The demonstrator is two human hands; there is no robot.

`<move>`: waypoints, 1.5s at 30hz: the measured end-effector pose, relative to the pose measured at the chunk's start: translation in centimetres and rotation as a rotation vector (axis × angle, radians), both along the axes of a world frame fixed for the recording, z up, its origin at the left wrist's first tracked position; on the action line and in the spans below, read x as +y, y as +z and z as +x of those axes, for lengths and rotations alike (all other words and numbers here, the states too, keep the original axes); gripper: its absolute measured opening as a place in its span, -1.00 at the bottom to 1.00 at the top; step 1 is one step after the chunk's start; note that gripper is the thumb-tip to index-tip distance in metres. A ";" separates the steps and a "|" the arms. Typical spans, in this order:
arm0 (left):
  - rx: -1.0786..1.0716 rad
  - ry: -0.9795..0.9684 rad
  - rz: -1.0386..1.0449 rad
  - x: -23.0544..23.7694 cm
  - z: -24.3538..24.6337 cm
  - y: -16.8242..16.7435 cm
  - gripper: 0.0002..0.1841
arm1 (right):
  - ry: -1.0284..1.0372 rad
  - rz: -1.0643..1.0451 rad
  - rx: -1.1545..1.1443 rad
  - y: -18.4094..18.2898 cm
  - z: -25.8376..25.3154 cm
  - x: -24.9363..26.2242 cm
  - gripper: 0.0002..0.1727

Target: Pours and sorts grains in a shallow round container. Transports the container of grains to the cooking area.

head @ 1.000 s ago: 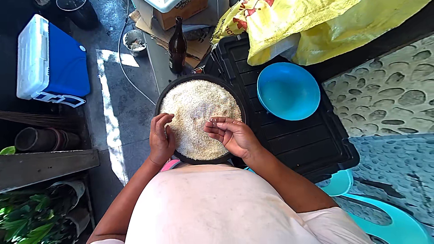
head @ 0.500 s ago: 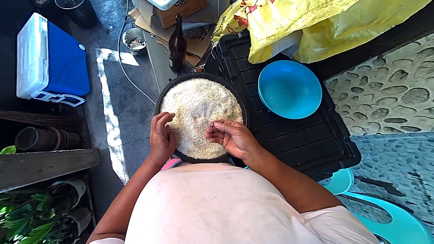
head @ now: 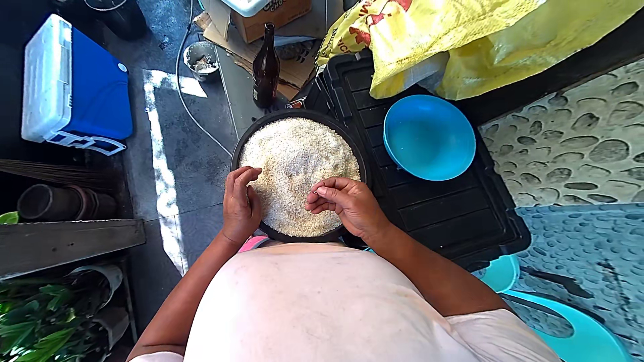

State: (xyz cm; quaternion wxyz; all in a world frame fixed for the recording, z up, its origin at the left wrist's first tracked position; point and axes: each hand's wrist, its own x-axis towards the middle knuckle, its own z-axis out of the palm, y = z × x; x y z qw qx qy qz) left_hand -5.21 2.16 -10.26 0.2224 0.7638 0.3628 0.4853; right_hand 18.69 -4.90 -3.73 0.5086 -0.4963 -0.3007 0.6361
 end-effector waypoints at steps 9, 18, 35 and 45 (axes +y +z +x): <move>0.003 -0.009 -0.004 -0.1 -0.1 0.0 -0.65 | 0.001 0.019 -0.107 0.1 0.2 -0.2 -0.75; 0.019 -0.031 -0.012 -0.1 -0.1 0.5 -0.64 | 0.190 0.624 -1.358 -1.9 0.8 0.8 -0.88; 0.023 -0.046 0.006 0.1 0.0 0.4 -0.66 | 0.046 0.469 -0.754 -2.2 0.2 0.6 -0.86; 0.016 -0.030 0.004 0.0 0.0 0.0 -0.65 | -0.239 -0.195 0.375 0.8 0.5 -0.9 -0.65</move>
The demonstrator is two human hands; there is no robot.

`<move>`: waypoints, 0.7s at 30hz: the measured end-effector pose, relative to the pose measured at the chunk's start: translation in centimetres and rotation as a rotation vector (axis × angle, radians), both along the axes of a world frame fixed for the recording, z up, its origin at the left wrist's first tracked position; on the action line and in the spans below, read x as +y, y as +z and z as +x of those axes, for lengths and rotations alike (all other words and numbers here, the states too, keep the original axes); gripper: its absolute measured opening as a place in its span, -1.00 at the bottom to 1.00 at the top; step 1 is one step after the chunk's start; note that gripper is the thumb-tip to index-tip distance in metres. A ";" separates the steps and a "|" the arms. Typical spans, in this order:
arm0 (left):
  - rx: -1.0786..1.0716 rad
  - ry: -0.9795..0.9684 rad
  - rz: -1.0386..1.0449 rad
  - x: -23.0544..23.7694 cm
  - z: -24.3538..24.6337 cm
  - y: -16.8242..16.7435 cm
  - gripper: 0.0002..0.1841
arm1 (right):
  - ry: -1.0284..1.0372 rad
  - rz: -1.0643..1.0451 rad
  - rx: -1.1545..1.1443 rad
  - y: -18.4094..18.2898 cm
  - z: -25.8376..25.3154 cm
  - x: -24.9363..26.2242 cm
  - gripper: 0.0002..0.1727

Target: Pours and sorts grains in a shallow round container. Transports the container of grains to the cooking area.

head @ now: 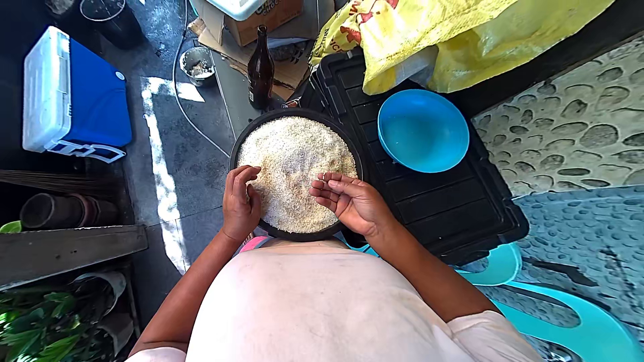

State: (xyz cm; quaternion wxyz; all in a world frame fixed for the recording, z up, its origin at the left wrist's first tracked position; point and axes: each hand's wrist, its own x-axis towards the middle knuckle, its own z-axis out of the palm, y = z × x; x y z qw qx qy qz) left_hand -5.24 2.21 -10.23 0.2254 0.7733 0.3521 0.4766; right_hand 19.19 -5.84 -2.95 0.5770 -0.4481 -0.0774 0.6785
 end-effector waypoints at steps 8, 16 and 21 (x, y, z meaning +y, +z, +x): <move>-0.028 0.018 -0.013 -0.1 0.1 0.1 -0.64 | 0.035 -0.001 0.005 -0.1 -0.8 0.0 -0.61; -0.031 0.013 -0.024 -0.1 0.0 0.0 -0.63 | 0.108 0.063 -0.088 0.1 -1.3 0.2 -0.54; -0.035 0.005 -0.017 0.1 0.1 0.0 -0.64 | 0.230 0.315 -0.526 0.0 -1.2 -0.2 -0.72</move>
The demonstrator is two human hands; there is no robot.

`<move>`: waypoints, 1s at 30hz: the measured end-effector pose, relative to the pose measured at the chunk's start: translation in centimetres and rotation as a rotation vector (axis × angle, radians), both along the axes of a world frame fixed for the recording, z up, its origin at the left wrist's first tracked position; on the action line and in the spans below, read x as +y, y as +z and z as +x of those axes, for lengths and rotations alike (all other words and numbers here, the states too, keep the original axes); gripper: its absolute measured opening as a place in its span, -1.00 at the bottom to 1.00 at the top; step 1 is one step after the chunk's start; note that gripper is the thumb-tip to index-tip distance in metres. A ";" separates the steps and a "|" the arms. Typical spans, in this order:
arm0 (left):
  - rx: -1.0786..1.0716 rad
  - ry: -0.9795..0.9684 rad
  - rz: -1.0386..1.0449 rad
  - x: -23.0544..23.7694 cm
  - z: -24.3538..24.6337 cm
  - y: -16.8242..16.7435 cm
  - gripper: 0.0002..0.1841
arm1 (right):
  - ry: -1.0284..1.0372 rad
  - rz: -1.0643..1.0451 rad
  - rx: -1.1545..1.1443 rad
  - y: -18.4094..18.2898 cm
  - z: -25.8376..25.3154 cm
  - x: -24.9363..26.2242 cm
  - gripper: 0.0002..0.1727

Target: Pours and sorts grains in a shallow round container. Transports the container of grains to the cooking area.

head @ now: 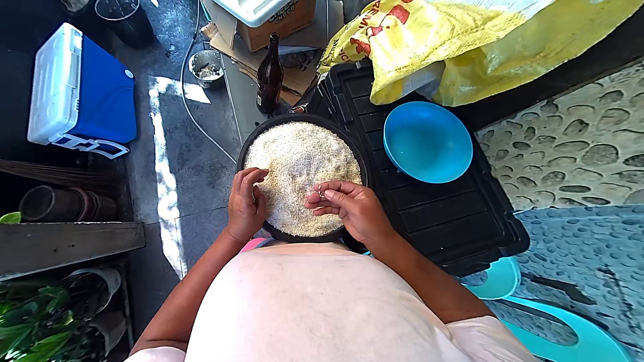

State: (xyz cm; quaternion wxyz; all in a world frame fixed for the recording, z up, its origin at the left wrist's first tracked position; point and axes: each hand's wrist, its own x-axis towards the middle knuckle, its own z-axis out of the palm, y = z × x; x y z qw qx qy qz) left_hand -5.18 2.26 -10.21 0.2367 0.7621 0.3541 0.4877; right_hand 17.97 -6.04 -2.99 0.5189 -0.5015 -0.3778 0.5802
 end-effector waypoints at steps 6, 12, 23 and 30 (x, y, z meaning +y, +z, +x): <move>-0.003 -0.013 0.004 0.0 -0.1 0.1 -0.65 | 0.035 0.507 -1.281 -0.7 2.2 -0.2 -0.65; 0.015 -0.019 0.004 0.0 -0.3 0.1 -0.65 | 0.165 0.336 -1.111 1.8 5.9 -2.7 -0.68; -0.056 -0.053 0.008 0.2 -0.4 -0.1 -0.61 | 0.744 0.083 -1.461 2.2 6.4 -6.9 -0.54; -0.454 -0.036 -0.267 0.2 -0.5 0.9 -0.45 | 0.337 0.766 -1.307 -0.2 -1.5 0.2 -0.64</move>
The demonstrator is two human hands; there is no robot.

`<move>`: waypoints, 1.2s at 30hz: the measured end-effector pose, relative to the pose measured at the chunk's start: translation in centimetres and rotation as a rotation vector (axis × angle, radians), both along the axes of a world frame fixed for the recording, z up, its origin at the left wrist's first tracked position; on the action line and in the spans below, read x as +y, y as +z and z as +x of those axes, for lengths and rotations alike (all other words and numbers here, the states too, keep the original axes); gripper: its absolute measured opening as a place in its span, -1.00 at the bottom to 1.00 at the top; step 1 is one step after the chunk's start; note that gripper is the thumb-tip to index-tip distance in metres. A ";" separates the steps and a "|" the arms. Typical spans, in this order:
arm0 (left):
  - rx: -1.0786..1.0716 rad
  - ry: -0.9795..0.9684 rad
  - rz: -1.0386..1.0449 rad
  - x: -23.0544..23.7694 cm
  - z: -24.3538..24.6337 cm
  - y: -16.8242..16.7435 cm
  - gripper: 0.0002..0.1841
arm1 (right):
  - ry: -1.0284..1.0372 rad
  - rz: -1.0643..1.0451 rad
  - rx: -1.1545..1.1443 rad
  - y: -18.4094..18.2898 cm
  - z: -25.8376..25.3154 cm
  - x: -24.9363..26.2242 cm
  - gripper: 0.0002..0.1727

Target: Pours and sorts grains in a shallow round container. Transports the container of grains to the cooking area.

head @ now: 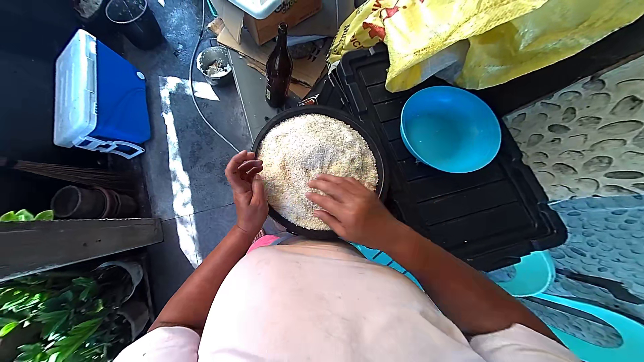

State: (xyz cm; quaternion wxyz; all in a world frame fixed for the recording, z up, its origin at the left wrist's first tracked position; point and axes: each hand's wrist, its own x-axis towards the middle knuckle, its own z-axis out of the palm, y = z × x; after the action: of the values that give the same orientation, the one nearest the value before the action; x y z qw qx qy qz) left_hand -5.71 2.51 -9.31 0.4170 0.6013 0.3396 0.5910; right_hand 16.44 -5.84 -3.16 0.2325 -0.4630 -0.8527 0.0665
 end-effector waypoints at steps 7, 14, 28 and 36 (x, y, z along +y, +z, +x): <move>-0.162 0.013 -0.098 -0.2 0.1 0.3 -0.50 | 0.085 0.025 -0.249 -3.5 -5.9 5.4 -0.54; -0.070 -0.003 -0.093 -0.3 0.2 0.1 -0.56 | -0.059 0.041 -0.307 -2.9 -3.3 6.8 -0.65; 0.013 -0.019 -0.010 0.0 0.3 -0.4 -0.63 | -0.374 -0.175 -0.022 0.2 8.1 2.6 -0.53; 0.071 -0.004 0.005 -0.1 0.3 -0.4 -0.64 | -0.410 -0.379 0.029 -1.3 5.3 3.2 -0.38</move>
State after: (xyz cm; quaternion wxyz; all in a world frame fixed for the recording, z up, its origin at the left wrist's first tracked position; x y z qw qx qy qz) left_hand -5.40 2.45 -9.71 0.4045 0.6234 0.3515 0.5694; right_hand 21.73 -2.65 -4.49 0.1623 -0.6602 -0.7101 0.1831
